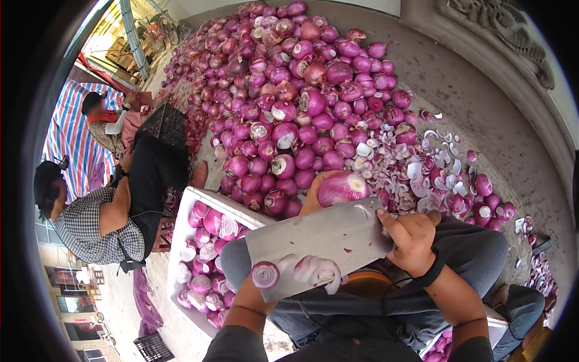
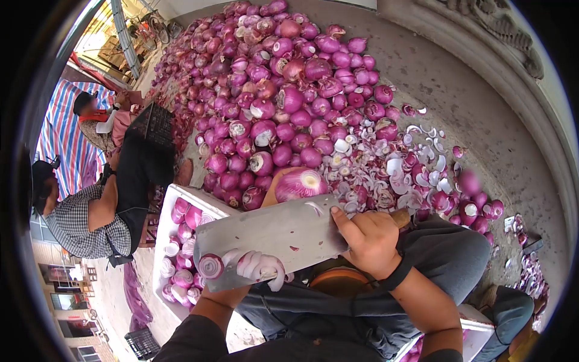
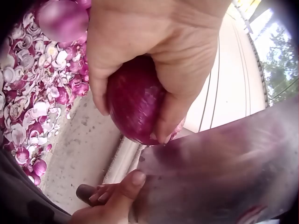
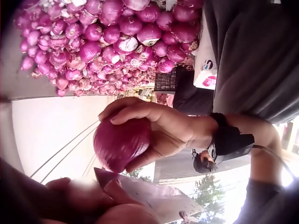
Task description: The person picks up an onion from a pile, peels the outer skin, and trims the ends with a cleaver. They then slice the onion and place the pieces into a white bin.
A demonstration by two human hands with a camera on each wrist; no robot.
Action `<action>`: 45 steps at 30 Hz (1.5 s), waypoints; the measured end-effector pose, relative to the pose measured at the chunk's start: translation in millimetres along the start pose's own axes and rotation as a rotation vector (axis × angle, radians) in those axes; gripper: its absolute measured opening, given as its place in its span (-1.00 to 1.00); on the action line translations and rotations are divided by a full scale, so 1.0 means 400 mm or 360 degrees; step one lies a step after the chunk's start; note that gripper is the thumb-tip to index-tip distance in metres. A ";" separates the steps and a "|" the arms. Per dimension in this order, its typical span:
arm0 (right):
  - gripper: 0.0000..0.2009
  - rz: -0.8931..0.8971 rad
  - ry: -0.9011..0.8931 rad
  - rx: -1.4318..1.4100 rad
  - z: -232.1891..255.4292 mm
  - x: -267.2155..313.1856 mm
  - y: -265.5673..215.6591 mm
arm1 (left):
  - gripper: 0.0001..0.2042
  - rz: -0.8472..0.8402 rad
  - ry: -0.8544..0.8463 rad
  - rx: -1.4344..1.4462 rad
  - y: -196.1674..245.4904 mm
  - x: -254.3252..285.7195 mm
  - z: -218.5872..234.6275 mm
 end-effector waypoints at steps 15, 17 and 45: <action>-0.44 -0.0123 -0.0036 0.0150 -0.016 0.054 0.072 | -0.25 -0.0131 -0.0080 -0.0291 0.028 0.003 0.000; -0.41 -0.0133 -0.0018 0.0156 -0.017 0.068 0.090 | -0.25 -0.0149 -0.0094 -0.0333 0.033 0.004 0.000; -0.79 -0.1797 0.0169 -0.0430 -0.046 0.100 0.118 | -0.26 0.0469 -0.0083 0.0582 -0.017 0.001 -0.023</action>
Point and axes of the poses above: each hand's wrist, its own x-axis away from the middle knuckle, its own z-axis out of the back of the hand, y = z × x, the point moved 1 cm from there along -x, towards the middle knuckle, and after that the axes turned 10 degrees about y, right-handed, at the moved point
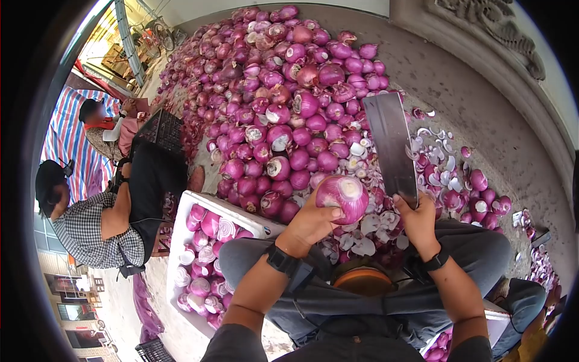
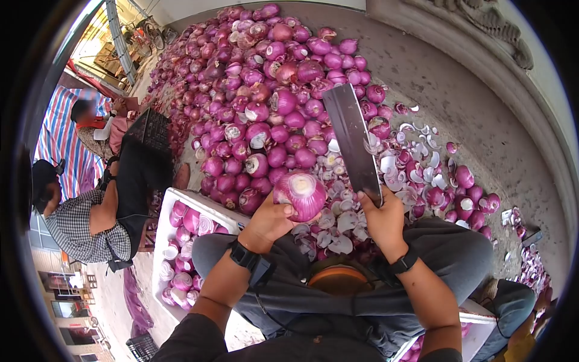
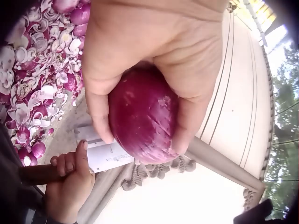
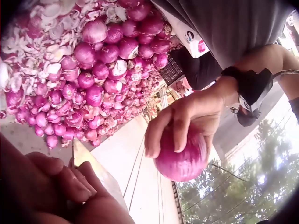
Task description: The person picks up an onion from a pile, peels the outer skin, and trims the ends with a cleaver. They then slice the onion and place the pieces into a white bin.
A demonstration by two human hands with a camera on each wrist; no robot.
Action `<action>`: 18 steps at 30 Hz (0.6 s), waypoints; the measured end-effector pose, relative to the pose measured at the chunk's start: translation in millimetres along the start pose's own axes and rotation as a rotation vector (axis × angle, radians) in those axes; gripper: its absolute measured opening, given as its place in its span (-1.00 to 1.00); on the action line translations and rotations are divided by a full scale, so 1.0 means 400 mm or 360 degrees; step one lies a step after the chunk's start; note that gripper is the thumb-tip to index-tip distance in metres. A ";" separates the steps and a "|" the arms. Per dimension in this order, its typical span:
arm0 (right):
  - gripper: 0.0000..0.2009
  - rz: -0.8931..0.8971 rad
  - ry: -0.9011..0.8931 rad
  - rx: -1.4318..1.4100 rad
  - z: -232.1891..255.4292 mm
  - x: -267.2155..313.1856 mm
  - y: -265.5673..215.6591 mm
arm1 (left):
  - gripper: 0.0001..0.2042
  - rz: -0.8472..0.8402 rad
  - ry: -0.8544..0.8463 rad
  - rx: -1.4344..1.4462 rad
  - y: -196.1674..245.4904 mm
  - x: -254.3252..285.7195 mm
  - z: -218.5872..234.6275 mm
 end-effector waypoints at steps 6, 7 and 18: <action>-0.82 0.0105 -0.0041 -0.0191 -0.032 0.010 -0.037 | -0.23 -0.0148 -0.0037 -0.0064 0.008 -0.001 0.008; -0.82 0.0112 -0.0051 -0.0187 -0.036 0.011 -0.042 | -0.21 -0.0191 -0.0042 -0.0090 0.008 -0.002 0.009; -0.83 0.0116 -0.0107 -0.0206 -0.078 0.014 -0.062 | -0.11 -0.0307 -0.0095 -0.0302 0.040 0.018 -0.011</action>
Point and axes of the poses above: each hand's wrist, its own x-axis away from the middle knuckle, its own z-axis out of the back of the hand, y = z × x, the point moved 1 cm from there along -x, towards the middle knuckle, and after that the axes turned 10 degrees about y, right-handed, at the moved point
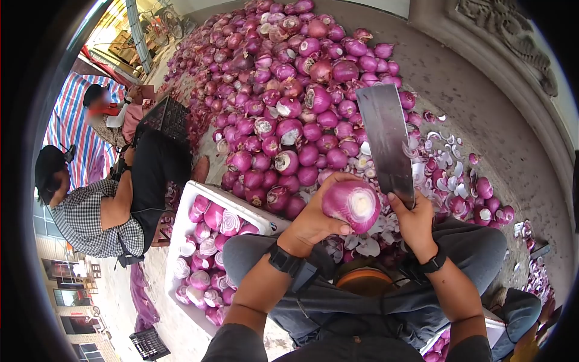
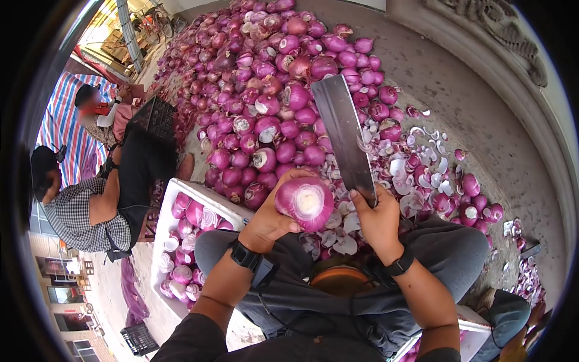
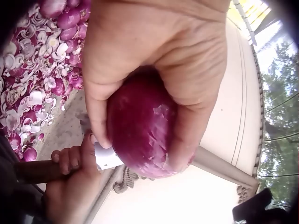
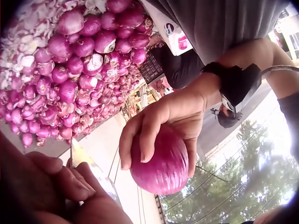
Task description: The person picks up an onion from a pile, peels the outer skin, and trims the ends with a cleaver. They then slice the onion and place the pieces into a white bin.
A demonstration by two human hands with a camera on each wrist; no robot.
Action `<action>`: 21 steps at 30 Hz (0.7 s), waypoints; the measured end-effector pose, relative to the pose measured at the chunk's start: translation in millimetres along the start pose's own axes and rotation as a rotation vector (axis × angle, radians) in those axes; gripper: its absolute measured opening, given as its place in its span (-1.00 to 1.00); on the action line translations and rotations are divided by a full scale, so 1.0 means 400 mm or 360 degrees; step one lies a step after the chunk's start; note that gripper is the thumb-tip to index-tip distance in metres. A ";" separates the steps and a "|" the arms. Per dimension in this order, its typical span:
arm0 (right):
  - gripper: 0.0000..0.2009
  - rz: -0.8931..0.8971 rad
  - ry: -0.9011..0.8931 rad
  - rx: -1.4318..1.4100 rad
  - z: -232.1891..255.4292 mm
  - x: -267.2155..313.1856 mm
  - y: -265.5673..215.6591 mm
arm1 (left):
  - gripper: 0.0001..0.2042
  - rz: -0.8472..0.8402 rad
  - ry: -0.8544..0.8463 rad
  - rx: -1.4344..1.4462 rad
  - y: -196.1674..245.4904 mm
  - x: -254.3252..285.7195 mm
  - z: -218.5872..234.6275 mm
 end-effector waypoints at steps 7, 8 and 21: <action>-0.83 0.0024 0.0014 0.0137 0.000 0.002 -0.008 | -0.07 -0.0022 -0.0027 -0.0222 0.007 0.000 -0.005; -0.84 0.0041 0.0029 0.0190 0.002 0.002 -0.007 | -0.07 -0.0022 -0.0028 -0.0223 0.004 -0.002 -0.002; -0.53 0.0983 -0.0005 0.0547 0.040 0.022 -0.042 | -0.66 0.0096 0.0232 0.0268 -0.080 -0.040 0.106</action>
Point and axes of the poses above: each hand's wrist, its own x-axis away from the middle knuckle, its own z-axis out of the back of the hand, y = z × x, the point moved 1 cm from there along -x, towards the middle knuckle, and after that the axes turned 10 degrees about y, right-handed, at the moved point
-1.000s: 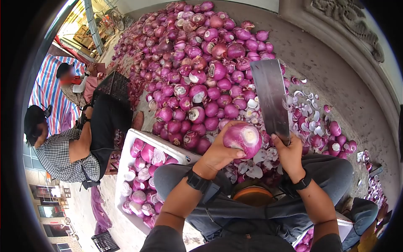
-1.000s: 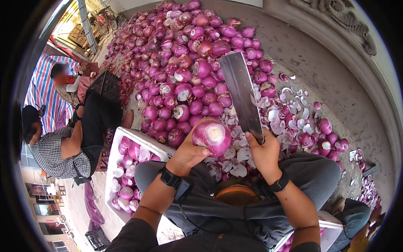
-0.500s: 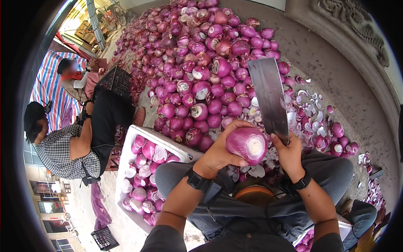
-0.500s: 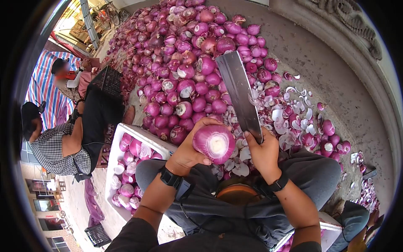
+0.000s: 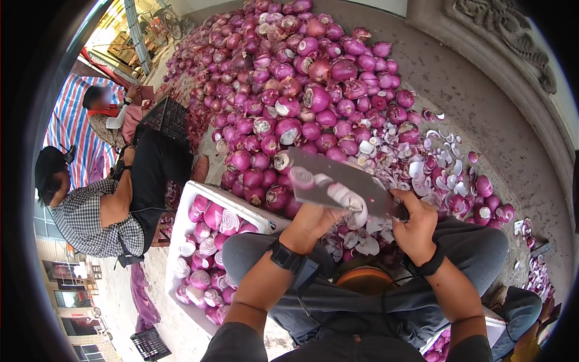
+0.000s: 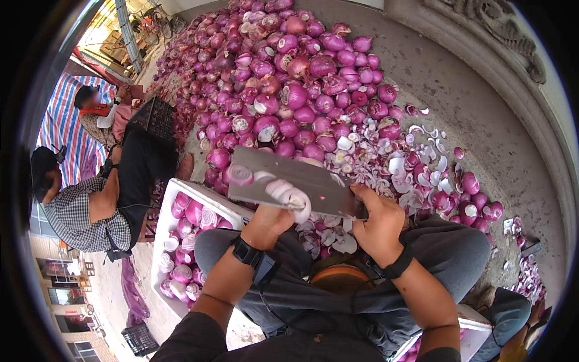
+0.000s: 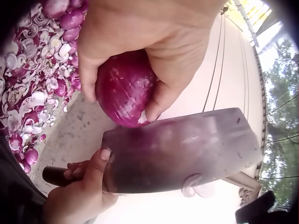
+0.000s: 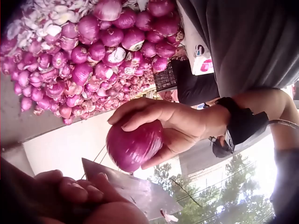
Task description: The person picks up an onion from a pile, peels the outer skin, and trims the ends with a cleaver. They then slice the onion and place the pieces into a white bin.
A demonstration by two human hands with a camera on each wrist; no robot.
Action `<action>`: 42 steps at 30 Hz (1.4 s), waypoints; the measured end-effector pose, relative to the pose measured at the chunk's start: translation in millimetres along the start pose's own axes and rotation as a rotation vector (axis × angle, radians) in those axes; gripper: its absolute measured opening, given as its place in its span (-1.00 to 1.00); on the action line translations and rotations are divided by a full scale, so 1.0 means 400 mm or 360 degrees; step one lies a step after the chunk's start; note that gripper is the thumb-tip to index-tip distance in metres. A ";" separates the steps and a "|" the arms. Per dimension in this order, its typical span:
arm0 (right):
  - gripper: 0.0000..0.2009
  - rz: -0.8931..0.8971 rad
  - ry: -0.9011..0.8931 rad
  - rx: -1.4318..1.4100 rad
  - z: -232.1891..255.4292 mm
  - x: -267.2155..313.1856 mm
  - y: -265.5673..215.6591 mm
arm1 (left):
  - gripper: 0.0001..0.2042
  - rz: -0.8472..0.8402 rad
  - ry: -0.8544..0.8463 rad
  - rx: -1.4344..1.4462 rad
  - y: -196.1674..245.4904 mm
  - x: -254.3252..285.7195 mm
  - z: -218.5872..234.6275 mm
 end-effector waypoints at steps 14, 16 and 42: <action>-0.84 -0.1131 0.0236 -0.0801 -0.040 0.011 0.078 | -0.48 0.0091 0.0312 -0.0045 0.028 0.027 -0.065; -0.84 -0.1150 0.0255 -0.0792 -0.041 0.012 0.088 | -0.47 0.0012 0.0334 -0.0102 0.030 0.039 -0.082; -0.84 -0.1056 0.0201 -0.0612 -0.038 0.014 0.067 | -0.32 -0.0357 0.0103 -0.0636 0.026 0.038 -0.097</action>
Point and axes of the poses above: each hand's wrist, its own x-axis away from the middle knuckle, its own z-axis out of the back of the hand, y = z × x, the point moved 1 cm from there along -x, towards the middle knuckle, and after that the axes turned 10 degrees about y, right-handed, at the moved point
